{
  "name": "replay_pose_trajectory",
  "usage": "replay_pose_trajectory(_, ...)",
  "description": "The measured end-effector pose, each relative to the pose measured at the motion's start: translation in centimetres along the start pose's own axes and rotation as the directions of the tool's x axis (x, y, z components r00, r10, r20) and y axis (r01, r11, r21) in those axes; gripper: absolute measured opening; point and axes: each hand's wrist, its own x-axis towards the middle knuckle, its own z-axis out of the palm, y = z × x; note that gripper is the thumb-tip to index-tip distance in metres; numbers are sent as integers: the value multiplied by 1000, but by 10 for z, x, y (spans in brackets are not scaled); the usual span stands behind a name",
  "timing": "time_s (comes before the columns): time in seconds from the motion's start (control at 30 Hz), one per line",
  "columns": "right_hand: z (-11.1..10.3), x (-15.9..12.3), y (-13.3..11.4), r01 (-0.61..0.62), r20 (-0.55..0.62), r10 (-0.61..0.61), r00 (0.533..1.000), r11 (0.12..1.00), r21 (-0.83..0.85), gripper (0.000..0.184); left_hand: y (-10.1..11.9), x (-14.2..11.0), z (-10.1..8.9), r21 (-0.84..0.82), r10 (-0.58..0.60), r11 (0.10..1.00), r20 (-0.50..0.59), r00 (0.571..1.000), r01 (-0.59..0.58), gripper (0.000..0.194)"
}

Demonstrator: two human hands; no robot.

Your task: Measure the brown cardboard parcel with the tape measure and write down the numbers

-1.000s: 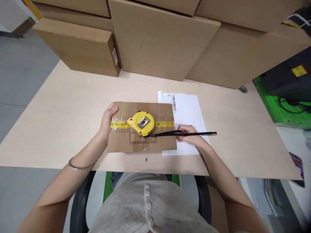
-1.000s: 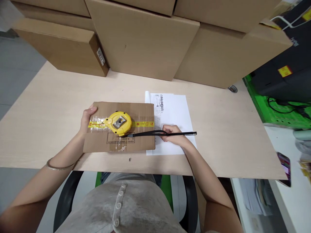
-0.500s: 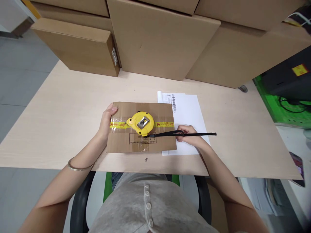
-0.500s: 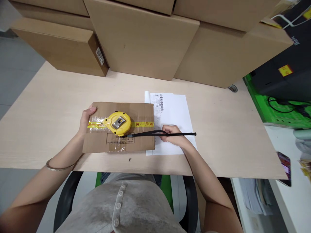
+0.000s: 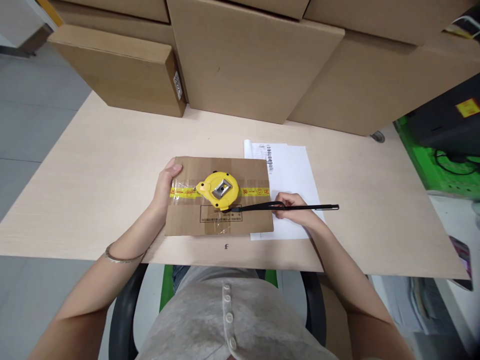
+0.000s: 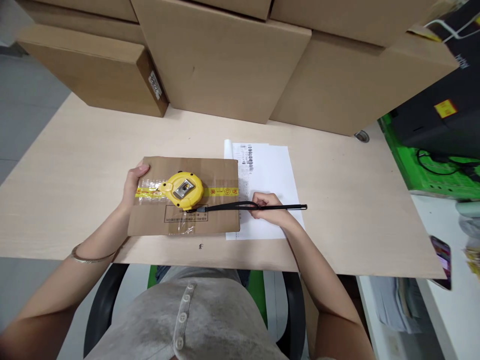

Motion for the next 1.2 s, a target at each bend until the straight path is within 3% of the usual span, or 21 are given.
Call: replay_pose_trajectory(1.2, 0, -1, -2, -20, 0, 20, 1000, 1000, -21, 16, 0, 0, -1, 3, -7, 1000, 0, 1000, 7, 25)
